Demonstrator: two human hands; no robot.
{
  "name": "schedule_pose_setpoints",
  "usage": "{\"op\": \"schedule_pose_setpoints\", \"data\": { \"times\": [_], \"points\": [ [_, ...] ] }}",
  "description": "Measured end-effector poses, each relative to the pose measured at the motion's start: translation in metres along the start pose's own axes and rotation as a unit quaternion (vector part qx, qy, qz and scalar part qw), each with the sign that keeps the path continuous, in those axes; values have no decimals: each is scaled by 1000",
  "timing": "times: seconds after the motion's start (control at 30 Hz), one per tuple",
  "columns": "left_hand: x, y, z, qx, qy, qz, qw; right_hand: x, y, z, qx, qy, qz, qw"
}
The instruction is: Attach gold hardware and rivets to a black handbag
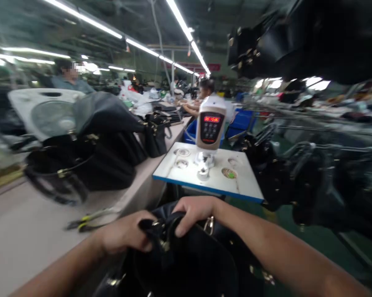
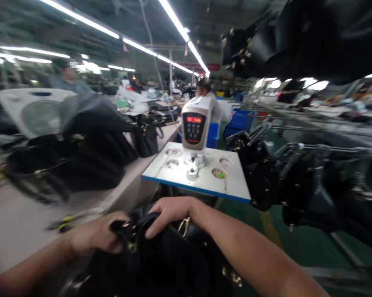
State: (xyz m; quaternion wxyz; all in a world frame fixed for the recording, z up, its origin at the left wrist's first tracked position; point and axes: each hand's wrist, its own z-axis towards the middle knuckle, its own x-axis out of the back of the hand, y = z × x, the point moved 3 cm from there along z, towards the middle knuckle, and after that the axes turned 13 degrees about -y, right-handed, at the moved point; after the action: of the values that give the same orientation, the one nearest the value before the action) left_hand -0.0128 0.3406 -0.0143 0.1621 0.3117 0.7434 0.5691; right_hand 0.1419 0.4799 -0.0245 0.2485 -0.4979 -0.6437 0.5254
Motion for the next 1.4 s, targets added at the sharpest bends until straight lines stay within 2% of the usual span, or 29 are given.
{"op": "schedule_pose_setpoints", "data": {
  "times": [0.07, 0.1, 0.17, 0.23, 0.27, 0.3, 0.37, 0.43, 0.47, 0.53, 0.63, 0.7, 0.8, 0.87, 1.0, 1.07, 1.13, 1.2, 1.23, 1.27, 1.33, 1.4],
  "points": [
    [0, -8, -3, 18, 23, -122, 992, 9, 16, 10, 30, -2, 37, 999],
    [1, -10, -5, 31, 30, -137, 990, 13, 22, 15, 34, -9, 49, 998],
    [7, -9, -10, 60, 57, -91, 992, 21, 27, 21, 29, -20, 68, 997],
    [14, -2, -18, 84, 111, 24, 990, 25, 29, 25, 20, -26, 86, 996],
    [17, 3, -23, 87, 151, 98, 980, 26, 28, 26, 17, -28, 92, 995],
    [19, 10, -28, 83, 192, 180, 961, 28, 27, 27, 17, -29, 96, 995],
    [17, 23, -34, 62, 248, 343, 904, 30, 25, 28, 23, -32, 93, 995],
    [10, 33, -35, 41, 245, 461, 852, 31, 24, 29, 31, -34, 90, 995],
    [6, 36, -34, 32, 228, 488, 842, 31, 23, 30, 32, -35, 89, 995],
    [-1, 39, -31, 24, 196, 480, 855, 32, 24, 31, 28, -33, 91, 995],
    [-5, 38, -26, 18, 198, 418, 887, 34, 27, 31, 26, -26, 99, 994],
    [-7, 34, -24, 12, 217, 429, 877, 35, 29, 31, 28, -25, 105, 994],
    [-7, 27, -23, 12, 233, 491, 840, 37, 31, 31, 29, -25, 99, 994],
    [-5, 25, -23, 7, 236, 494, 837, 38, 31, 30, 31, -25, 91, 995],
    [1, 26, -20, 9, 261, 366, 893, 39, 33, 30, 28, -12, 91, 995],
    [3, 25, -18, 29, 280, 332, 900, 40, 35, 30, 24, -4, 106, 994],
    [2, 24, -17, 37, 295, 376, 878, 42, 36, 31, 23, -6, 118, 993],
    [3, 23, -15, 54, 317, 437, 840, 43, 37, 31, 23, -10, 120, 992],
    [4, 22, -15, 74, 329, 447, 828, 44, 38, 31, 22, -11, 120, 993],
    [7, 21, -13, 101, 338, 434, 829, 44, 38, 32, 22, -13, 119, 993],
    [16, 15, -10, 166, 336, 334, 865, 43, 37, 33, 24, -18, 118, 993],
    [23, 9, -7, 210, 310, 207, 904, 43, 38, 34, 26, -24, 118, 992]
  ]
}}
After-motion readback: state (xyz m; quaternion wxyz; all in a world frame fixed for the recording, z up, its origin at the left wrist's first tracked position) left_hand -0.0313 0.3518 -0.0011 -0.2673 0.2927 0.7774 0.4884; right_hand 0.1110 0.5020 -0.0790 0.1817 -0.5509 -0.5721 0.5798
